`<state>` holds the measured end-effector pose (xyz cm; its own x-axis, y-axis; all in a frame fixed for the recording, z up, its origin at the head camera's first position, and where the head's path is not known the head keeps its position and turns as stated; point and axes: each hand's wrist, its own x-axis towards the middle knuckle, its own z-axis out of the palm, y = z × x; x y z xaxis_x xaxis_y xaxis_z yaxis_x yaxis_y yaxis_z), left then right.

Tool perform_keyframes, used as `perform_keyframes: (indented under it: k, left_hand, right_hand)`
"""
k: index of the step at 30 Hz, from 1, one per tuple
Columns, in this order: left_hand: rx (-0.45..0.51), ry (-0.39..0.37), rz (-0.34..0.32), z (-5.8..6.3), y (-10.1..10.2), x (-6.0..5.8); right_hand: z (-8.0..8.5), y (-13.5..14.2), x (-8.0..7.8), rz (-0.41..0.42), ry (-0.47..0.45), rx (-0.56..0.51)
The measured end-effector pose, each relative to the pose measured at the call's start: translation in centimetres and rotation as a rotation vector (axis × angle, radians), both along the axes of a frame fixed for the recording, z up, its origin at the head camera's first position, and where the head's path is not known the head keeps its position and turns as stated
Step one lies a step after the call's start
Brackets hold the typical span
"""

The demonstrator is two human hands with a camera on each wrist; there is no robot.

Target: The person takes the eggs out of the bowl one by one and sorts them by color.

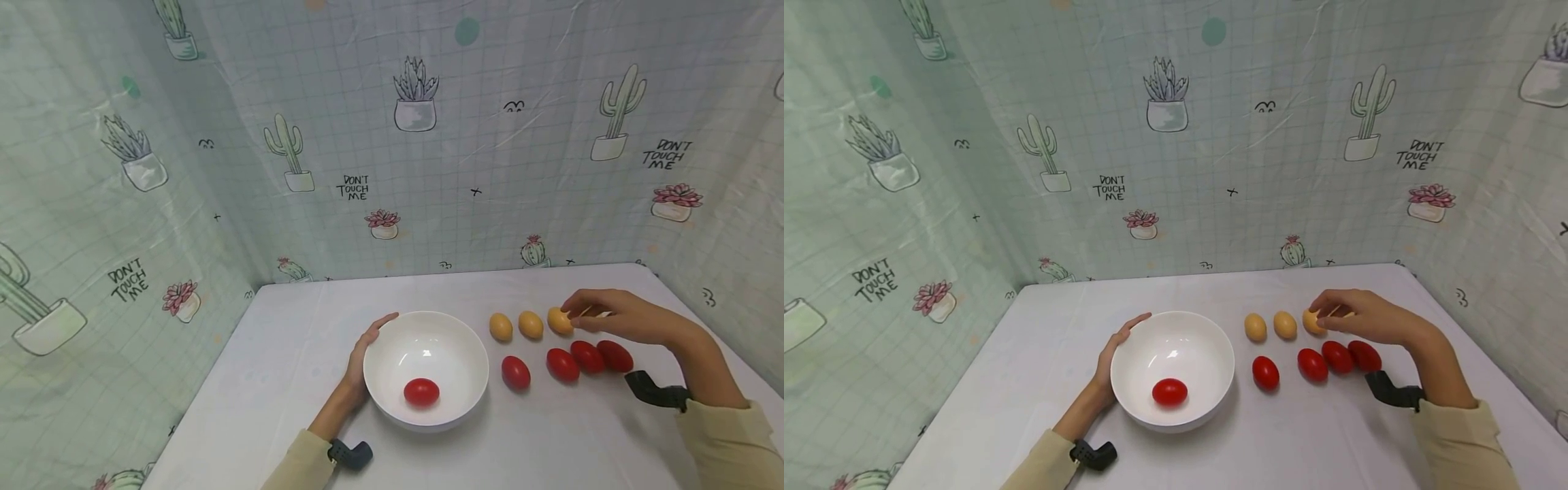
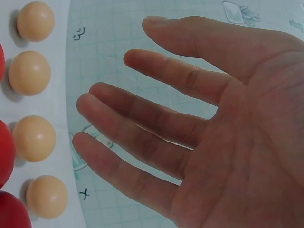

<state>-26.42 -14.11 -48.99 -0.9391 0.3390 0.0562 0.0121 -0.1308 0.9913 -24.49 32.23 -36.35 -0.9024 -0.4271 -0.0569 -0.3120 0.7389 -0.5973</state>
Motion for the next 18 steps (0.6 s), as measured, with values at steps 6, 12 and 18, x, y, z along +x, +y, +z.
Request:
perform_keyframes:
  k: [6, 12, 18]
  left_hand:
    - [0.001, -0.001, -0.001, 0.17, 0.1, 0.11]
    - [0.005, -0.002, 0.001, 0.28, 0.15, 0.17]
    - [0.0, -0.009, 0.003, 0.33, 0.14, 0.28]
  right_hand:
    - [0.13, -0.09, 0.1, 0.016, -0.008, -0.018]
    - [0.27, -0.12, 0.09, 0.025, -0.001, -0.016]
    - [0.23, -0.03, 0.07, 0.034, -0.011, -0.027]
